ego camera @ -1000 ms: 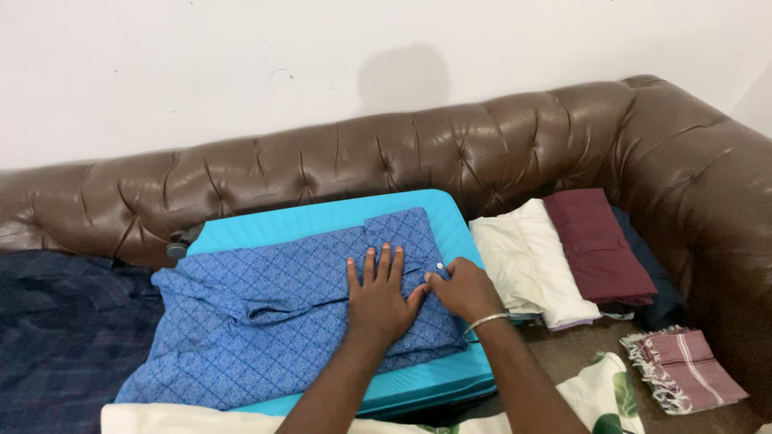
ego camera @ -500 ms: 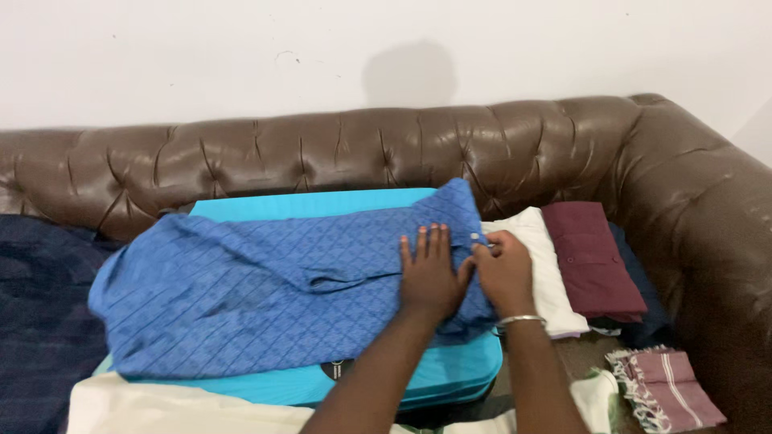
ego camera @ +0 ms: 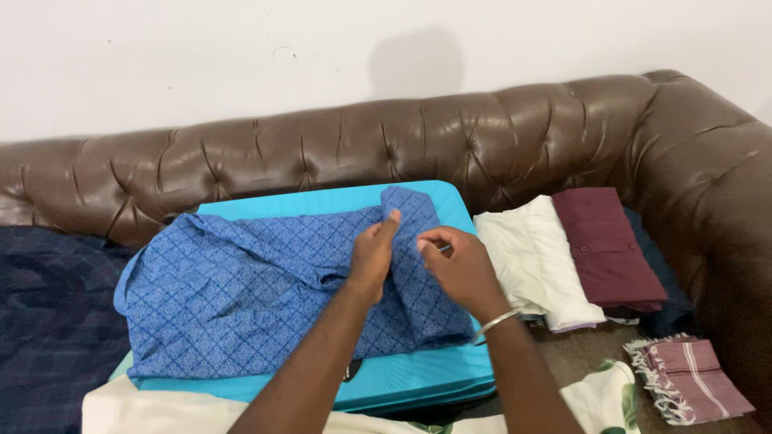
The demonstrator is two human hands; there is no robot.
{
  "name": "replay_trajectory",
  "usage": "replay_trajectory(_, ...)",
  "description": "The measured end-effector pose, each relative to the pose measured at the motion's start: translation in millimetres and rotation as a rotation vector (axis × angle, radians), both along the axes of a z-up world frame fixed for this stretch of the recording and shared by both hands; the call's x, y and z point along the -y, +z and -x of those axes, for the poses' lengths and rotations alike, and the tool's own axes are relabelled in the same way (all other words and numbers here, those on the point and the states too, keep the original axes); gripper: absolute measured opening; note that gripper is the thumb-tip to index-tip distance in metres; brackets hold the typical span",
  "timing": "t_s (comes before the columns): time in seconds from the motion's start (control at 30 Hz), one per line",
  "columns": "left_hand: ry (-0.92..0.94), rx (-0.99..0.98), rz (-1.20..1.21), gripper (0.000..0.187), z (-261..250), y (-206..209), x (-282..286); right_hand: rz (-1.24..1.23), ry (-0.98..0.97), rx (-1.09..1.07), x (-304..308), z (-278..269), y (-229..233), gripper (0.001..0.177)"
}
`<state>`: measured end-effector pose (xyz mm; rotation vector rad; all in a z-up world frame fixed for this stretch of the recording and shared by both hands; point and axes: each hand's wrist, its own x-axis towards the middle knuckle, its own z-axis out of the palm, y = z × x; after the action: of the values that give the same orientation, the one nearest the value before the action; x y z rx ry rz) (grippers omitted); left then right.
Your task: The person folds a blue patterned shirt on top of a light blue suitcase, smoothing and buttoning it before placing it aside. They then pick up a dark plaid shirt, button it, and fold it on the suitcase.
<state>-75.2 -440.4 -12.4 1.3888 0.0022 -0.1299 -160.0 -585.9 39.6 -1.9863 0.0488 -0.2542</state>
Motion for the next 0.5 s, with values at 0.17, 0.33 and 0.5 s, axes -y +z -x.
replay_trajectory(0.17,0.036,0.086,-0.485,0.036,-13,-12,3,0.548,-0.083,0.444,-8,-10,-37,0.038)
replay_trajectory(0.33,0.025,0.047,-0.523,0.032,-39,-18,4,0.772,-0.084,0.268,-37,-3,-65,0.054)
replay_trajectory(0.5,0.315,0.615,-0.823,0.04,-21,3,-1,0.883,-0.066,0.212,-42,-3,-68,0.062)
